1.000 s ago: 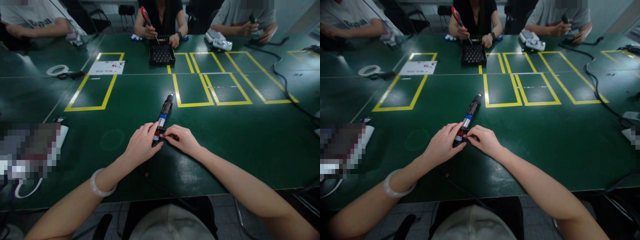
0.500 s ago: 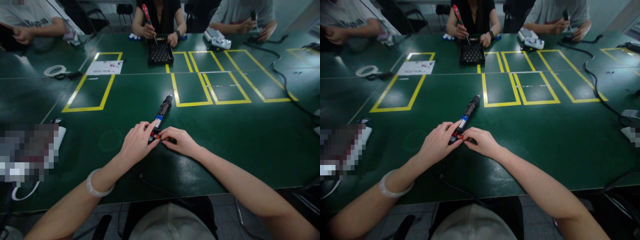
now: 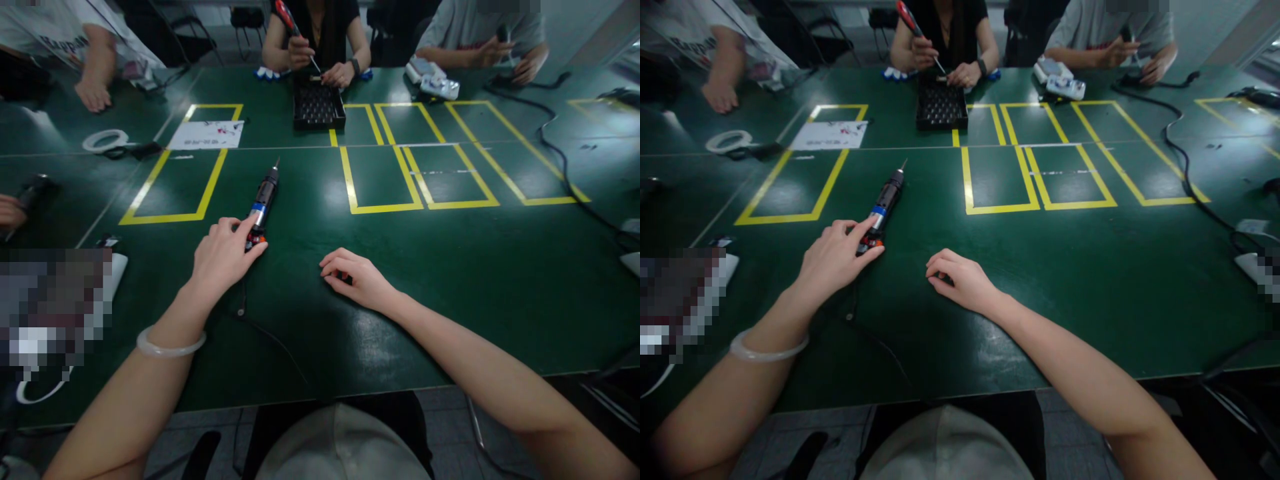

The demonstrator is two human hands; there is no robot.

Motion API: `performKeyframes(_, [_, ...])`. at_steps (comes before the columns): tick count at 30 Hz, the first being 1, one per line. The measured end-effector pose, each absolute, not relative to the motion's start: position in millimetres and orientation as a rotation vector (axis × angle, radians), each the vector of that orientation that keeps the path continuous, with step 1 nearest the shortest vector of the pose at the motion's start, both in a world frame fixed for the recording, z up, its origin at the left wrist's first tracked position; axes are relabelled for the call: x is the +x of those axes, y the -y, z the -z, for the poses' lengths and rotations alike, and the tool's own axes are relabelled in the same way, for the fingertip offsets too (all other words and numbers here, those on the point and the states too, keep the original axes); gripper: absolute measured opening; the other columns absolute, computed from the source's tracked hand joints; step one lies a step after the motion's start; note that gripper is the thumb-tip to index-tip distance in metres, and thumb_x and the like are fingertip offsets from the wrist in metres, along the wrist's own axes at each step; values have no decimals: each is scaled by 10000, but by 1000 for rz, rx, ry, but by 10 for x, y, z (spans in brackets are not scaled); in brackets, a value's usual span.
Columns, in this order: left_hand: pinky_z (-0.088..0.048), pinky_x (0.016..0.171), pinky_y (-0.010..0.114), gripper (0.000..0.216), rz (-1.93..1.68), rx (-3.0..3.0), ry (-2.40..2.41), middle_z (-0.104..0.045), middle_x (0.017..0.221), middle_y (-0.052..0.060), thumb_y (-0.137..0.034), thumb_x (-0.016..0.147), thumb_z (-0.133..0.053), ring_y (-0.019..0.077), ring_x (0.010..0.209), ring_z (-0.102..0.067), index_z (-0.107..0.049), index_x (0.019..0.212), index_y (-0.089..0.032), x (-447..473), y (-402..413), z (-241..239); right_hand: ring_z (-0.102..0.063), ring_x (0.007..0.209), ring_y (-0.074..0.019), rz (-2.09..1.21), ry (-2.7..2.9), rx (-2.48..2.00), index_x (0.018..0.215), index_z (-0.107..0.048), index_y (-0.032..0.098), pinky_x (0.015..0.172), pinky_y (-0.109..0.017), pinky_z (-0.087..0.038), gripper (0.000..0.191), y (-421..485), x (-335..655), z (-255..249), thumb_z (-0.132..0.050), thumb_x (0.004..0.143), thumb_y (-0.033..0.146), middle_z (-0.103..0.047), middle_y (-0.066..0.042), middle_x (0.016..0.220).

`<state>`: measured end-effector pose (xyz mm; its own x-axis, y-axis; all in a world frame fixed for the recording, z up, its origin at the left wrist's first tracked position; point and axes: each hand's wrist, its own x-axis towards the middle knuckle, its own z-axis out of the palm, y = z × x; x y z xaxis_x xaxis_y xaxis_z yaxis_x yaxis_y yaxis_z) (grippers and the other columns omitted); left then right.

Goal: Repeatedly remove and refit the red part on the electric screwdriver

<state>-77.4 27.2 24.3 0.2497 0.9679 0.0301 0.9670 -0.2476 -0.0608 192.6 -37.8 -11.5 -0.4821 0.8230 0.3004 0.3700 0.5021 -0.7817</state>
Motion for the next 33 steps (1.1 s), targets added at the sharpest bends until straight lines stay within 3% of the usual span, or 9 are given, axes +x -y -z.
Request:
performKeyframes(13, [-427, 905, 579, 752, 30, -2043, 2285, -412, 1410, 225, -629, 889, -466, 432, 1194, -457, -364, 1525, -240, -1949, -829, -154, -631, 857, -127, -859, 2085, -981, 916, -626, 188, 745, -253, -512, 81, 378, 1921, 99, -555, 918, 149, -639, -65, 1113])
performKeyframes(18, [-409, 934, 546, 711, 105, -1907, 2295, -443, 1399, 217, -610, 904, -437, 398, 1184, -460, -404, 1483, -199, -2098, -842, -106, -631, 849, -129, -866, 2084, -999, 913, -628, 192, 738, -255, -515, 76, 380, 1918, 94, -559, 919, 161, -642, -64, 1110])
performKeyframes(25, [-445, 903, 465, 571, 136, -1810, 2269, -496, 1311, 207, -496, 870, -544, 337, 1107, -507, -514, 1285, -105, -2032, -806, -92, -628, 826, -122, -861, 2094, -997, 920, -628, 190, 751, -260, -512, 80, 374, 1927, 99, -552, 924, 164, -641, -63, 1120])
performKeyframes(33, [-431, 825, 466, 528, 162, -1873, 2330, -486, 1250, 167, -552, 918, -416, 317, 1020, -510, -538, 1194, -120, -2002, -771, -154, -629, 820, -126, -876, 2107, -1010, 922, -629, 191, 744, -267, -509, 87, 373, 1924, 67, -544, 932, 175, -639, -65, 1127])
